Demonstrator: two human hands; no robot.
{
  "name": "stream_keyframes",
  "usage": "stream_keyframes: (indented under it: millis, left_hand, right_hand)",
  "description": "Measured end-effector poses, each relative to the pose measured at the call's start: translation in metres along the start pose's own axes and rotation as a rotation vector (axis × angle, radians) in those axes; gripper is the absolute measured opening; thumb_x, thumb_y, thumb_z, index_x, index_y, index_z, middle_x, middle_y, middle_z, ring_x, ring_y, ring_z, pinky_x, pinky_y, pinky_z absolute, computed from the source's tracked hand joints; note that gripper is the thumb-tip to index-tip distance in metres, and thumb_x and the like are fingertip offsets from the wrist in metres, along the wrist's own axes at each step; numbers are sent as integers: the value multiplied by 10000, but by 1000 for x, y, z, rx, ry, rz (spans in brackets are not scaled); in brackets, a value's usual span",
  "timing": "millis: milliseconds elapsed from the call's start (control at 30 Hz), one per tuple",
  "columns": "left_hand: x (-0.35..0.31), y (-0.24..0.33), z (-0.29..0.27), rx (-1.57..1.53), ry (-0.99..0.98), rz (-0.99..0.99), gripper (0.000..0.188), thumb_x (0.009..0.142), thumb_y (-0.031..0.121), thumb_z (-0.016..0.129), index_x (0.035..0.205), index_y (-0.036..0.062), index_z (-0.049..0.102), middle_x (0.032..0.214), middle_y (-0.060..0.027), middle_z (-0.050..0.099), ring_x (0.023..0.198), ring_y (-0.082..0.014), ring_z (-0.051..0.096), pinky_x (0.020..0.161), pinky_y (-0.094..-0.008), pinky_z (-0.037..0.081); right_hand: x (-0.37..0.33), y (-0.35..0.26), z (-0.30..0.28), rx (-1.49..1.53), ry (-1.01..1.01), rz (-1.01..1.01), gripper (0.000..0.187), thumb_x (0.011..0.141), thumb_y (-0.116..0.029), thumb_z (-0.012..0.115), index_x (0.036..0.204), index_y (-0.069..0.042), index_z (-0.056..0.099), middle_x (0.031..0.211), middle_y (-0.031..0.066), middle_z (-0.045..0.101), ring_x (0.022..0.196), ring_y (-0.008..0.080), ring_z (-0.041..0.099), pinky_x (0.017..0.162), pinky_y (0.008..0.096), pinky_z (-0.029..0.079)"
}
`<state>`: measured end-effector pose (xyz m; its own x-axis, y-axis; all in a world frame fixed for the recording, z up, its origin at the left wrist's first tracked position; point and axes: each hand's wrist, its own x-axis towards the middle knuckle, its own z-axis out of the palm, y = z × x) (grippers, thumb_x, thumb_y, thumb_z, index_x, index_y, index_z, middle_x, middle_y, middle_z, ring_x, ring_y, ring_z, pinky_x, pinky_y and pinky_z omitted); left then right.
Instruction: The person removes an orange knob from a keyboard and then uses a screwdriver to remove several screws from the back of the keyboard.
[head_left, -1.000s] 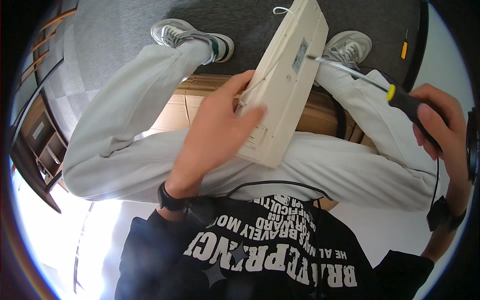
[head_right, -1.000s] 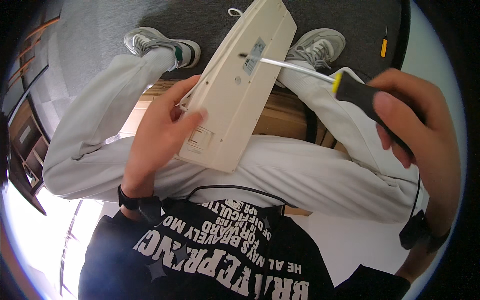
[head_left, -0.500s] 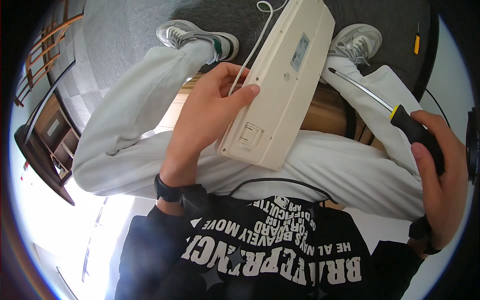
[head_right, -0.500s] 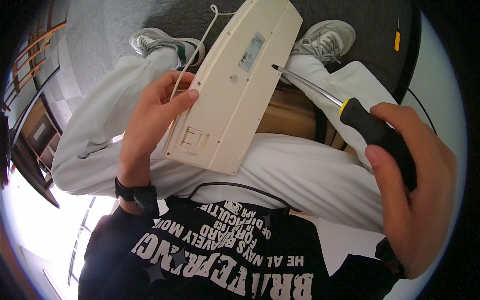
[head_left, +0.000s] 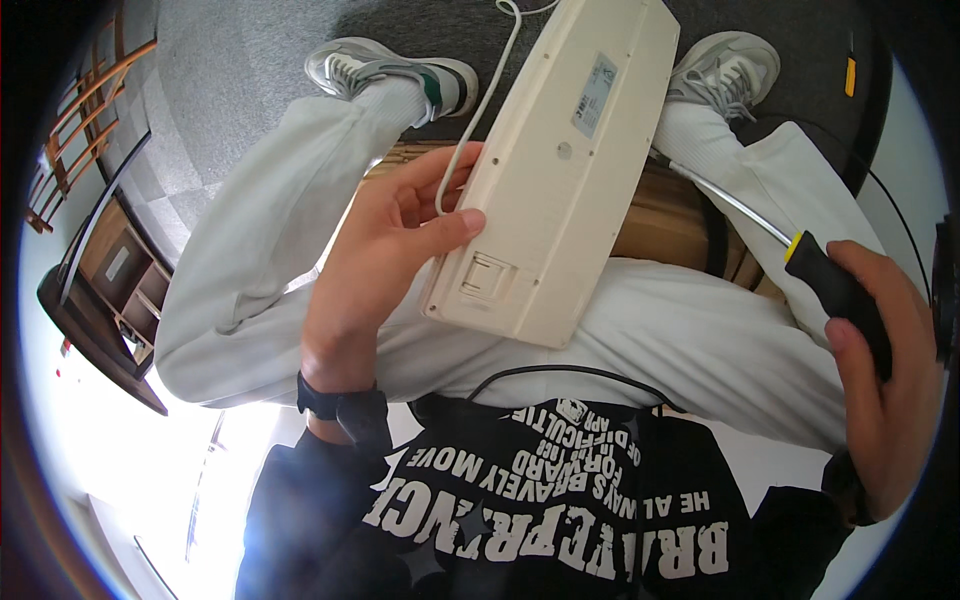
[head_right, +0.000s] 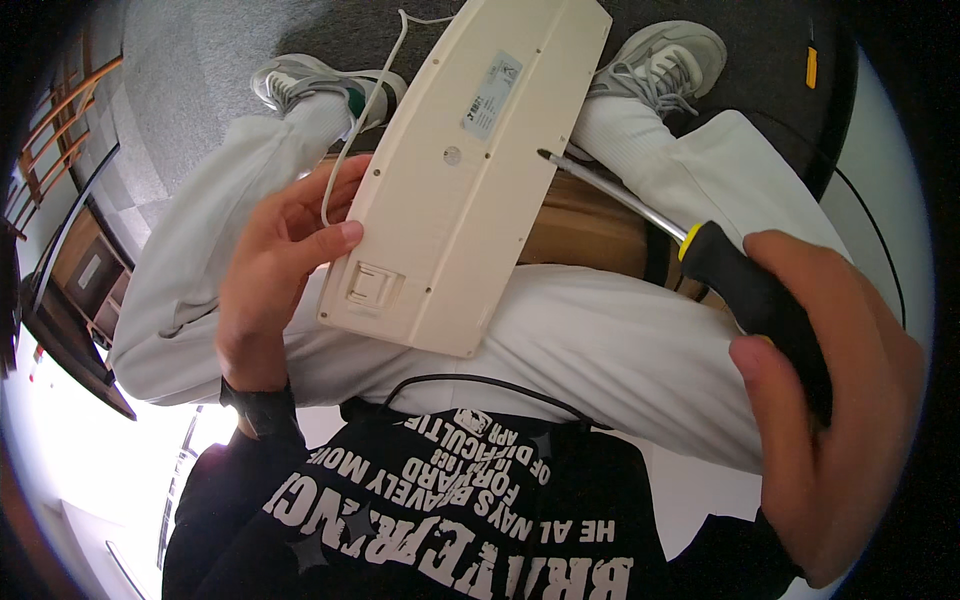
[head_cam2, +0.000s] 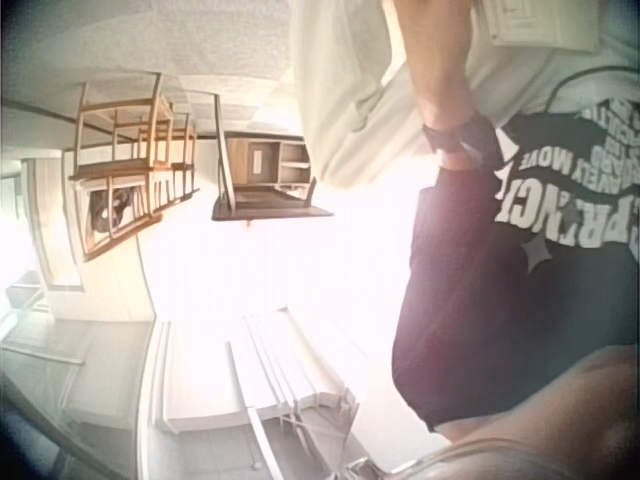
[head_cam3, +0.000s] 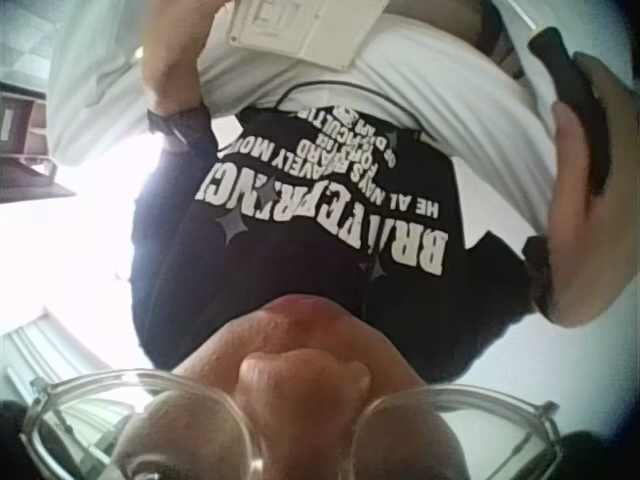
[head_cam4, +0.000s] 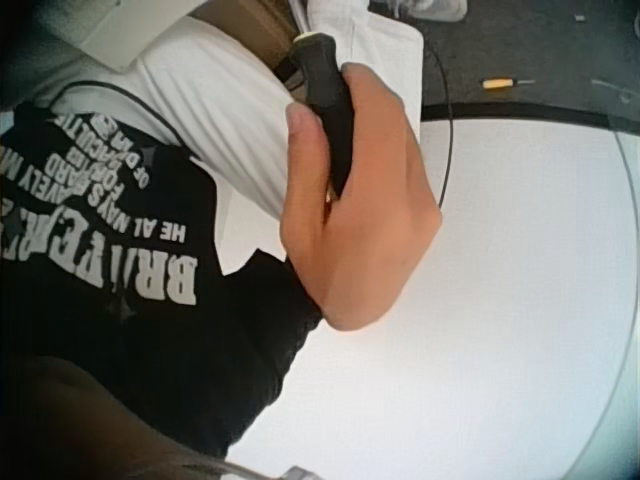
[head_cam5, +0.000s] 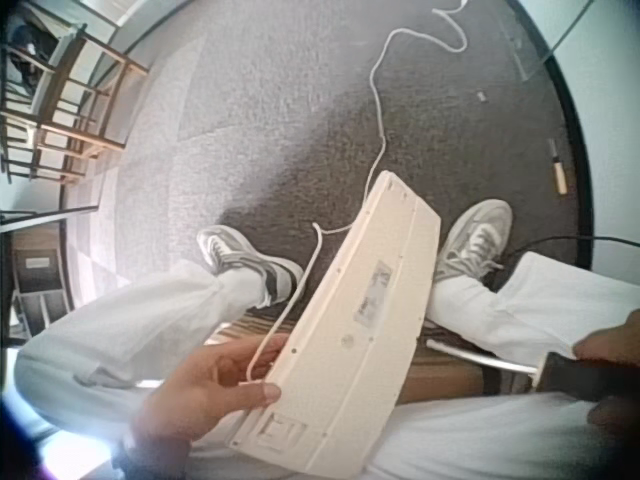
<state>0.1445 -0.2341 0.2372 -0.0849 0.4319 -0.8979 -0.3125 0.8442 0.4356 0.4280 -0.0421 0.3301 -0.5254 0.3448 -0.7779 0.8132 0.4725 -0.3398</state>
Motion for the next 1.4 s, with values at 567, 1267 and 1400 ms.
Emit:
stream_keyframes:
  millis: [567, 1267, 1400]
  left_hand:
    - [-5, 14, 11, -45, -20, 15, 607, 816, -14, 676, 1379, -70, 457, 1284, -181, 592, 1199, -232, 569, 1019, -337, 462]
    - [17, -2, 0, 37, 5, 11, 604, 784, -74, 619, 1361, -76, 438, 1279, -163, 580, 1205, -206, 549, 1022, -305, 429]
    - [34, 11, -6, 135, -16, 72, 607, 761, -92, 610, 1349, -68, 466, 1260, -157, 599, 1191, -212, 560, 1030, -313, 420]
  right_hand:
    - [16, -13, -5, 23, -17, -132, 348, 904, -96, 562, 1241, -12, 567, 1061, 212, 634, 902, 312, 648, 780, 355, 499]
    - [2, -13, -7, -204, -16, -109, 412, 882, -83, 623, 1288, -71, 557, 1138, 194, 597, 1028, 316, 561, 909, 394, 411]
    - [2, -16, -7, 33, -42, -35, 439, 787, -55, 689, 1210, -47, 575, 914, 171, 588, 786, 331, 578, 739, 386, 419]
